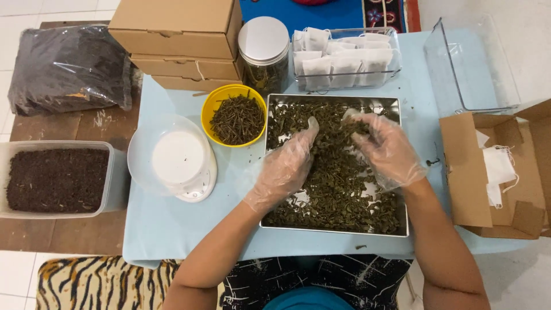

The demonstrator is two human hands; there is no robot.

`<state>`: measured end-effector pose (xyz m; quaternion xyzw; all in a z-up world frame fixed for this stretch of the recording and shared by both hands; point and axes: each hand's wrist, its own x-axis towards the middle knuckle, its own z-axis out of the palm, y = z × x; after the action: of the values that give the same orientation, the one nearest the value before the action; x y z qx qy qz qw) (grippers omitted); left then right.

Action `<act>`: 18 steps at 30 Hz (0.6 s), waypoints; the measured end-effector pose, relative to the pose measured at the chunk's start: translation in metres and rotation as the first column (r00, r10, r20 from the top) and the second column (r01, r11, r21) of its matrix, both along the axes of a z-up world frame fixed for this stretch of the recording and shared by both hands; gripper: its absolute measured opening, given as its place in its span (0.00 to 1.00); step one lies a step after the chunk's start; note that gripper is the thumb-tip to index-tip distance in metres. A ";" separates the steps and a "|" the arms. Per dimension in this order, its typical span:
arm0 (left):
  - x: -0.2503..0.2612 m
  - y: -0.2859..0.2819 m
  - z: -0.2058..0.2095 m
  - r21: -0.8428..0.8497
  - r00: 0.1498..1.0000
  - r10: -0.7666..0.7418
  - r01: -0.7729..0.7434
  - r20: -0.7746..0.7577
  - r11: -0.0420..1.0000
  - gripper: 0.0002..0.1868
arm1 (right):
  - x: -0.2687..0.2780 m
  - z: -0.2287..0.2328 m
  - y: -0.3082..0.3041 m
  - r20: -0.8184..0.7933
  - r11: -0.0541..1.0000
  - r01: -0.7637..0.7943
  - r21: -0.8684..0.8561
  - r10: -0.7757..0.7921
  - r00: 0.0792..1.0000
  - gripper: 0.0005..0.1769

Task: Putting on protective gloves and manually filling small tea bags with loose tea leaves from a metal tray.

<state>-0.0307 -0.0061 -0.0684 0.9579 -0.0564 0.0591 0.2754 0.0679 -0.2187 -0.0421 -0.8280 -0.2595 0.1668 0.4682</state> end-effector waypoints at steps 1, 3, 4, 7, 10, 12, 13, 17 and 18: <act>0.000 0.001 -0.004 0.011 1.000 -0.011 0.011 0.024 1.000 0.41 | 0.000 0.005 0.004 -0.017 0.999 0.025 0.031 -0.025 1.000 0.24; 0.003 0.003 -0.024 0.023 0.999 -0.019 0.018 0.051 1.000 0.43 | -0.001 0.011 0.006 -0.032 0.997 0.048 0.062 -0.046 0.998 0.24; 0.006 0.004 -0.041 0.068 0.993 -0.013 0.005 0.114 0.998 0.43 | -0.002 0.012 0.005 0.099 0.999 0.051 0.006 -0.051 0.994 0.23; 0.004 0.005 -0.038 0.093 0.988 -0.017 0.003 0.155 0.996 0.42 | -0.006 0.008 0.005 0.247 0.996 0.075 -0.052 -0.060 0.967 0.20; 0.009 0.004 -0.041 0.114 0.988 -0.014 -0.004 0.154 0.993 0.39 | 0.007 -0.022 0.000 0.422 0.990 0.130 -0.053 -0.096 0.901 0.18; 0.006 0.002 -0.058 0.148 0.990 0.014 -0.035 0.142 0.988 0.37 | 0.007 -0.038 -0.005 0.541 0.987 0.153 -0.058 -0.097 0.835 0.18; 0.011 0.004 -0.065 0.141 0.991 0.025 -0.044 0.135 0.989 0.37 | 0.008 -0.036 -0.005 0.459 0.990 0.140 -0.028 -0.112 0.881 0.15; 0.014 0.002 -0.068 0.146 0.997 0.075 -0.079 0.034 0.986 0.38 | -0.005 -0.001 0.005 0.179 0.999 0.023 0.035 -0.029 0.983 0.13; 0.013 0.003 -0.071 0.145 0.997 0.076 -0.079 0.029 0.986 0.38 | -0.006 0.004 0.006 0.175 0.999 0.022 0.034 -0.028 0.984 0.13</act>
<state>-0.0181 -0.0033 -0.1394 0.9761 -0.0264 0.0767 0.2015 0.0621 -0.2130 -0.0385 -0.8352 -0.2919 0.0833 0.4586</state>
